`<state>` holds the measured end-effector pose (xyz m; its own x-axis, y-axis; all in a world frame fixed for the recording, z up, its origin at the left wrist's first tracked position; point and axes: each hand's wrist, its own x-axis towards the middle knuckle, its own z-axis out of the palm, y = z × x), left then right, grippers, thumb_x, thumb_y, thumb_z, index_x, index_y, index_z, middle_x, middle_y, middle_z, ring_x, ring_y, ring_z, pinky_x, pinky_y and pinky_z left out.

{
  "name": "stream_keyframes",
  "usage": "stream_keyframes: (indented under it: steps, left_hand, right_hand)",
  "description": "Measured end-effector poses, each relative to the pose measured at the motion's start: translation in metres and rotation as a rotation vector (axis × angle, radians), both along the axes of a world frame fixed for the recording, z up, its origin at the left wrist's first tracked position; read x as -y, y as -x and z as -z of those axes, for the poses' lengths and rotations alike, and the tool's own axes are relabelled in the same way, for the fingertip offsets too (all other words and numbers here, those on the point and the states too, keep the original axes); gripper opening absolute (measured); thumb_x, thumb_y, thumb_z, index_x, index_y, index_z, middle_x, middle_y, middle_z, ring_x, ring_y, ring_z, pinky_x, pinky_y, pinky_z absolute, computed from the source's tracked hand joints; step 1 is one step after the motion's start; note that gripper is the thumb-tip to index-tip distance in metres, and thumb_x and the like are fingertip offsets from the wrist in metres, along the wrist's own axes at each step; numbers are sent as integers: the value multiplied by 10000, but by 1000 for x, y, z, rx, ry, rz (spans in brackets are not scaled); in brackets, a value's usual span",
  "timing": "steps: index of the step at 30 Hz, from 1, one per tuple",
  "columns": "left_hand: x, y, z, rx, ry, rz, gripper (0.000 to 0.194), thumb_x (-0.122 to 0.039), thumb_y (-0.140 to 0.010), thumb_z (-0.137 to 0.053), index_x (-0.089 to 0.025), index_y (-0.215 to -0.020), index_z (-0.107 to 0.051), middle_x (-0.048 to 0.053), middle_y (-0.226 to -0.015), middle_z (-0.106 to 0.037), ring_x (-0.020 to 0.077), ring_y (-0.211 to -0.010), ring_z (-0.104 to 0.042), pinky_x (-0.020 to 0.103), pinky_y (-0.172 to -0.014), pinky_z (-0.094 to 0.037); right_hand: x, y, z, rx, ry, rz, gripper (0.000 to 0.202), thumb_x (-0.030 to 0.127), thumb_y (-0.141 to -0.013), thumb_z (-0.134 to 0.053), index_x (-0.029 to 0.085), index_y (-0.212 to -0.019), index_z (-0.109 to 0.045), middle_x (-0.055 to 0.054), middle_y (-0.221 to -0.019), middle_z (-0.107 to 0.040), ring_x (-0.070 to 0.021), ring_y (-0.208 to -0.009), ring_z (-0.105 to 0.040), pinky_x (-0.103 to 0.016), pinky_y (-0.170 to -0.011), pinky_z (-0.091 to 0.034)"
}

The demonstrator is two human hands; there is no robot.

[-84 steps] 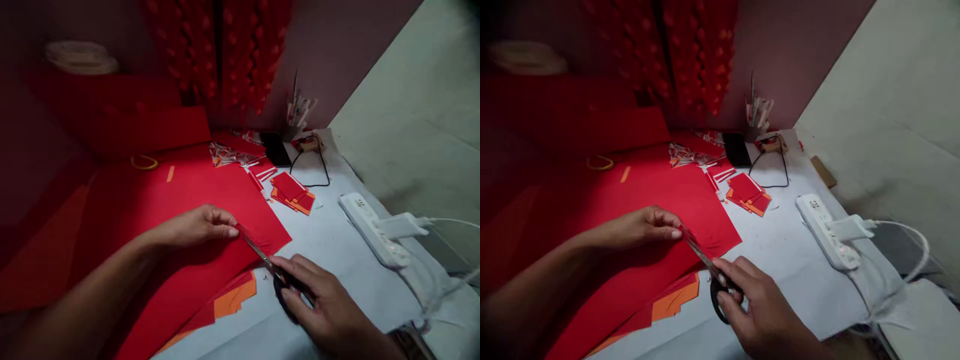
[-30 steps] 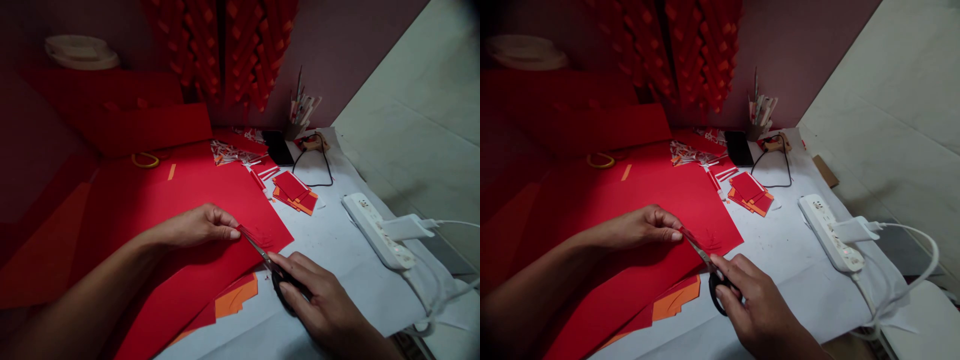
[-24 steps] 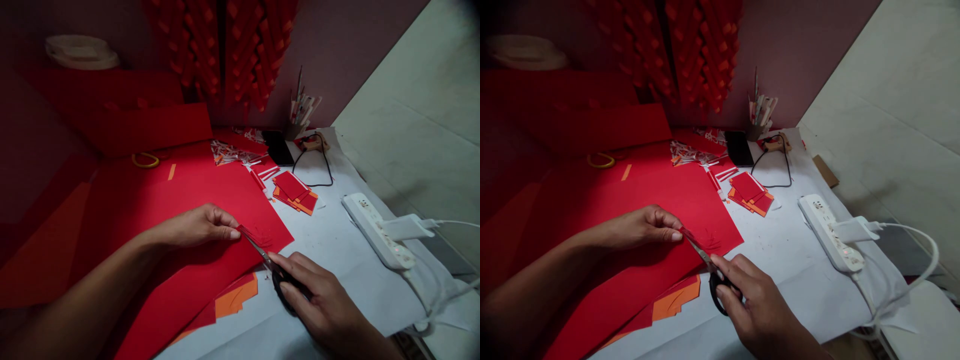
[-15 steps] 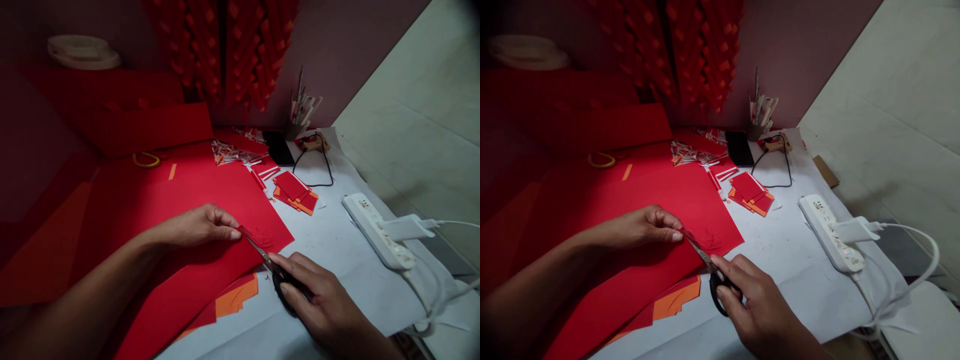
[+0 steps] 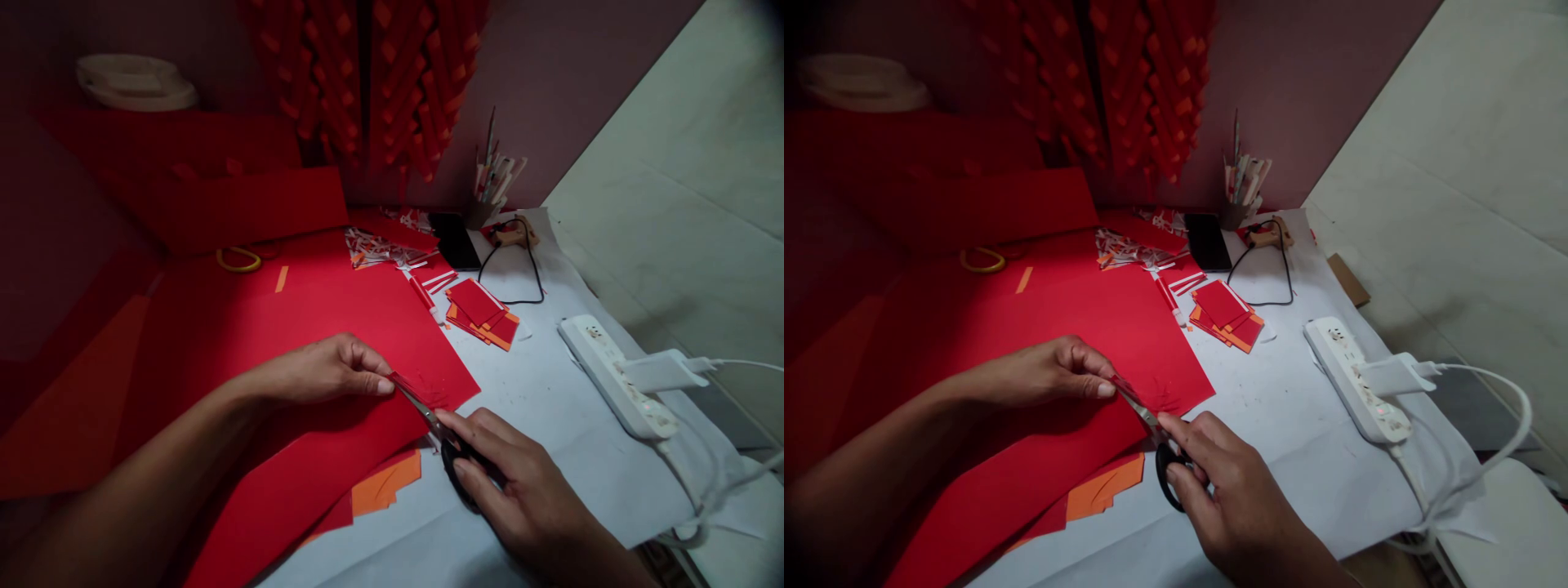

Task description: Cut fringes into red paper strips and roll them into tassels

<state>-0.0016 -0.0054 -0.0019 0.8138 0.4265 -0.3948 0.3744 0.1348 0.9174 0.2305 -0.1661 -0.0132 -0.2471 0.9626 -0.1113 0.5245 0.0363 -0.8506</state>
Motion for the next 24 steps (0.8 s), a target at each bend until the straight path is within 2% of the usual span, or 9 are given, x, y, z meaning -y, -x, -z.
stream_keyframes:
  steps: [4, 16, 21, 24]
  left_hand:
    - [0, 0, 0, -3, -8, 19, 302, -389, -863, -630, -110, -810, -731, -53, -587, -367, 78, -529, -238, 191, -435, -194]
    - [-1, 0, 2, 11, 25, 18, 314, -409, -852, -639, -134, -702, -636, -56, -592, -356, 87, -540, -230, 206, -450, -197]
    - [-1, -1, -1, -34, 9, 37, 337, -441, -861, -624, -148, -695, -600, -64, -583, -354, 89, -526, -242, 204, -456, -216]
    - [0, -1, -1, -29, -9, 24, 353, -459, -863, -611, -162, -678, -567, -59, -596, -363, 94, -536, -261, 202, -473, -244]
  right_hand:
    - [0, -1, -1, -20, 20, -14, 463, 134, -920, -474, 243, -1364, -548, -39, -888, -544, -189, -764, -572, -327, -687, -508]
    - [-2, -2, -2, -47, 69, -17, 475, 133, -919, -476, 257, -1370, -556, -27, -856, -531, -185, -738, -561, -315, -653, -505]
    - [-4, -3, -2, -49, 85, 0, 451, 180, -923, -490, 256, -1359, -579, -49, -892, -574, -209, -786, -583, -351, -694, -506]
    - [-3, -6, 1, -107, 172, 52, 442, 196, -895, -540, 253, -1326, -619, -63, -925, -608, -213, -788, -580, -344, -673, -497]
